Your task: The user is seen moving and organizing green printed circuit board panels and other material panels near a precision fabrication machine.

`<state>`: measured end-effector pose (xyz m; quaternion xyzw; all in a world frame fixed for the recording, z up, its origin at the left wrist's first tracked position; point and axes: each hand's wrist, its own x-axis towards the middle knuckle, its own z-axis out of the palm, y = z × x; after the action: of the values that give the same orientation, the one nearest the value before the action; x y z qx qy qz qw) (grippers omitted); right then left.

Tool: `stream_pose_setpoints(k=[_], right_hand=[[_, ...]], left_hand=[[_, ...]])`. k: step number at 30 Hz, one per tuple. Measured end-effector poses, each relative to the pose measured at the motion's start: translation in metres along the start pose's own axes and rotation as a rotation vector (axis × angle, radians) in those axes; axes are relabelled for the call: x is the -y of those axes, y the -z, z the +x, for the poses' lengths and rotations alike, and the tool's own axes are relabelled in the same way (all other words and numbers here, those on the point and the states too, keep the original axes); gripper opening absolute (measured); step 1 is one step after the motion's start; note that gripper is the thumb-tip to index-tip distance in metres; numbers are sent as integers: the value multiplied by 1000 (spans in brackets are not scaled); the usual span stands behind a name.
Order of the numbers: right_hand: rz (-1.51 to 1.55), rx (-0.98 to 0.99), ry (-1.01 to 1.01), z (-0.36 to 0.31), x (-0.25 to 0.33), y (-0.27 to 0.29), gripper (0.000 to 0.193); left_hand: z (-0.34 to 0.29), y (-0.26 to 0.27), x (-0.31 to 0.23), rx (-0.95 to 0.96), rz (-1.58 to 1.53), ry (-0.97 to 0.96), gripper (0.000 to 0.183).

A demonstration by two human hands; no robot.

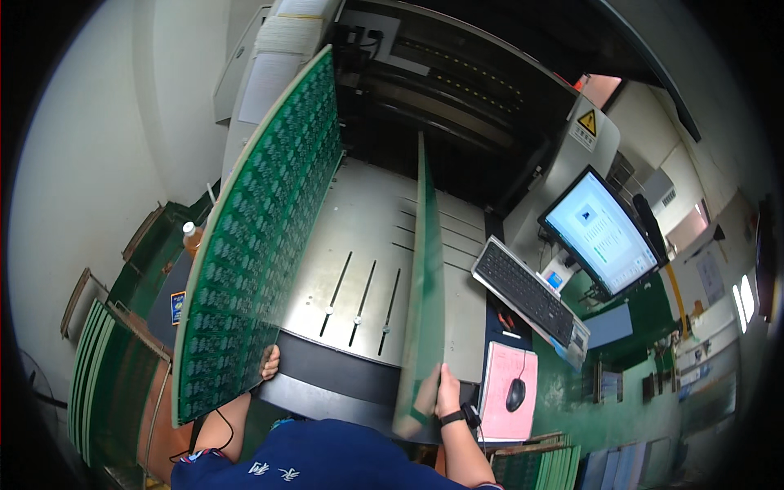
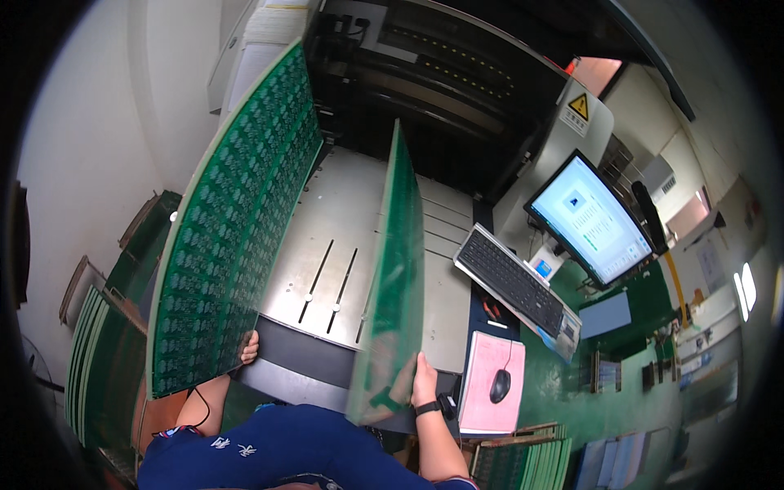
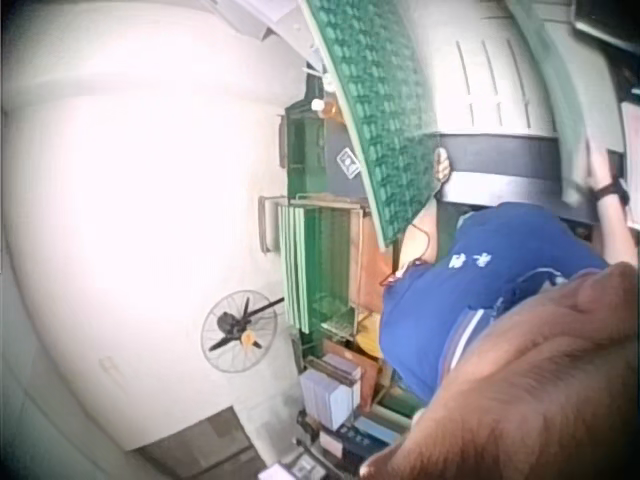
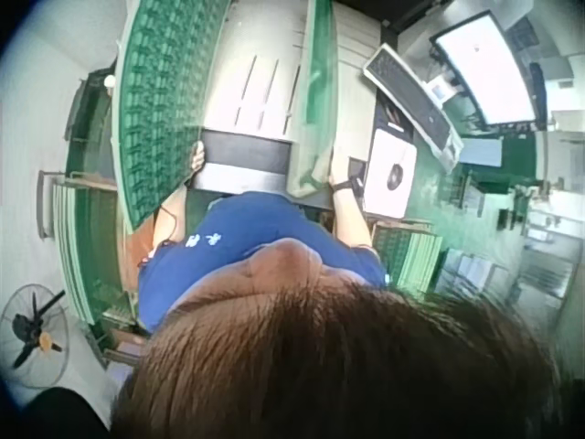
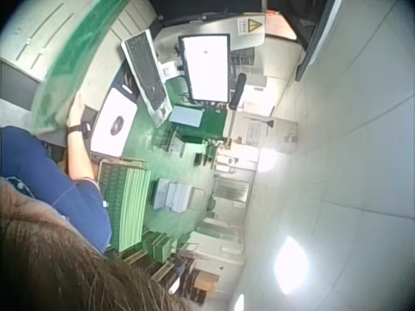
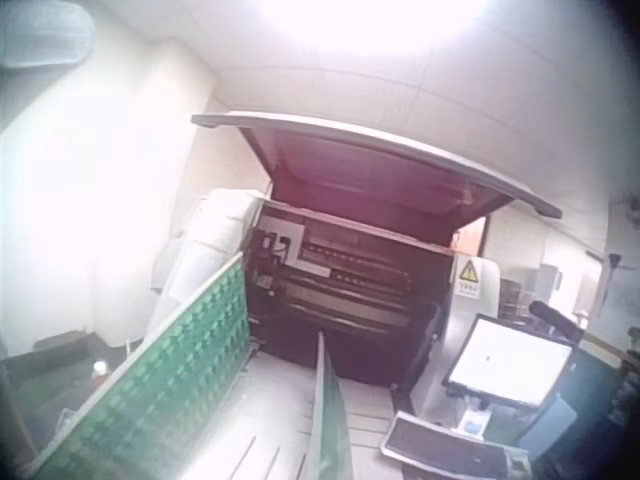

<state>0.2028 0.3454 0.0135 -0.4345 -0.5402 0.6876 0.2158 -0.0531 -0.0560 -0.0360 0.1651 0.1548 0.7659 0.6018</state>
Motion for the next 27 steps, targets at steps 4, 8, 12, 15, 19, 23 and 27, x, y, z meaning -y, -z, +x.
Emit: stream_pose_setpoints(k=[4, 8, 12, 15, 19, 23, 27], right_hand=[[-122, 83, 116, 40, 31, -31, 36], [-178, 72, 96, 83, 46, -78, 23], [-47, 130, -41, 142, 27, -109, 17], [-580, 172, 196, 134, 28, -127, 20], [-1369, 142, 799, 81, 3, -150, 42], [-1429, 165, 848, 79, -1, -143, 48], [-1512, 306, 838, 84, 18, -145, 51]], left_hand=[[-16, -14, 12, -30, 19, -65, 47], [-25, -19, 21, -47, 26, -83, 47], [-28, -31, 22, -58, 50, -102, 47], [-35, -28, 35, -74, 31, -109, 47], [-43, -41, 33, -102, 30, -148, 46], [-34, -35, 35, -95, 12, -151, 46], [-34, -41, 35, -118, 6, -161, 46]])
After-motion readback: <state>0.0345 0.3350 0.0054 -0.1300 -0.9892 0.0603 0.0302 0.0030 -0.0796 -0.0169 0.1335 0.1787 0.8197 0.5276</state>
